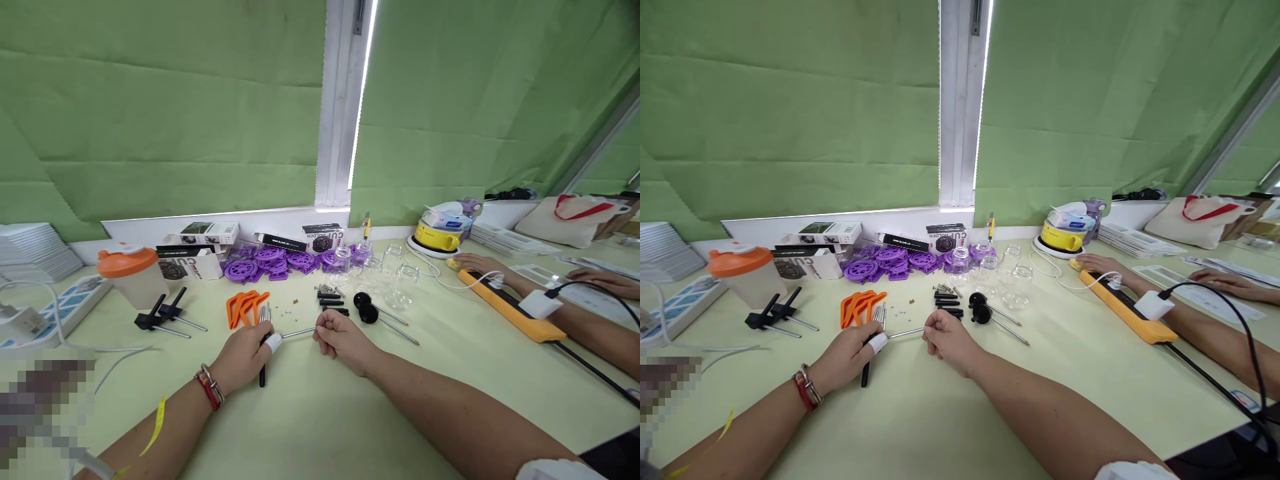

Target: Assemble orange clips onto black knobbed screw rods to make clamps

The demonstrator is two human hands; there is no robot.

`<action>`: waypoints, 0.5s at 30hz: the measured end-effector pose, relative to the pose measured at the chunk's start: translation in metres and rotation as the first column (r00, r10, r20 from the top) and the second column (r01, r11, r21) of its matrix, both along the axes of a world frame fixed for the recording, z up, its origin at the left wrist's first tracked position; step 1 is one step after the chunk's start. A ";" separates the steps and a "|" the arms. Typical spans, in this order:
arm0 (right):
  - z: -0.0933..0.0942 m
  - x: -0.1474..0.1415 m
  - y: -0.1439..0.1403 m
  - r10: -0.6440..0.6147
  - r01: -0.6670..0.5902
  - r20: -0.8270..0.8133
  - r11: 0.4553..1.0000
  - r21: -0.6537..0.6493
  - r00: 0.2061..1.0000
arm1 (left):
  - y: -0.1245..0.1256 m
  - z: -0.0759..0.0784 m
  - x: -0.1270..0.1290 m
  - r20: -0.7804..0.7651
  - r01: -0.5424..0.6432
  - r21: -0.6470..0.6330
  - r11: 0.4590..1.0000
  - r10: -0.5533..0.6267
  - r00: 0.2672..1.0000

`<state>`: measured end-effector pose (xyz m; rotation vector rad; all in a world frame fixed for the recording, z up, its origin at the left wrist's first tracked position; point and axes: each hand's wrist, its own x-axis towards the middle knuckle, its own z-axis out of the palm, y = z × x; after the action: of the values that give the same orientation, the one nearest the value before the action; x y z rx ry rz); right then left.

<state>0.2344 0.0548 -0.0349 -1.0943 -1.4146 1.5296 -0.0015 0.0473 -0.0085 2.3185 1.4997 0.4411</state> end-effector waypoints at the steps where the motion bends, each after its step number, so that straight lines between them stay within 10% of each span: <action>1: 0.000 0.000 0.000 -0.001 0.001 0.002 1.000 0.002 1.000 | 0.000 0.000 0.000 0.000 0.001 -0.002 1.000 -0.001 1.000; 15: 0.003 -0.001 0.000 0.007 -0.007 0.055 1.000 0.013 0.998 | 0.000 0.002 0.001 0.005 0.012 -0.006 1.000 -0.012 1.000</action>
<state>0.2331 0.0546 -0.0324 -1.1325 -1.4655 1.5032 -0.0006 0.0472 -0.0063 2.3182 1.4820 0.4384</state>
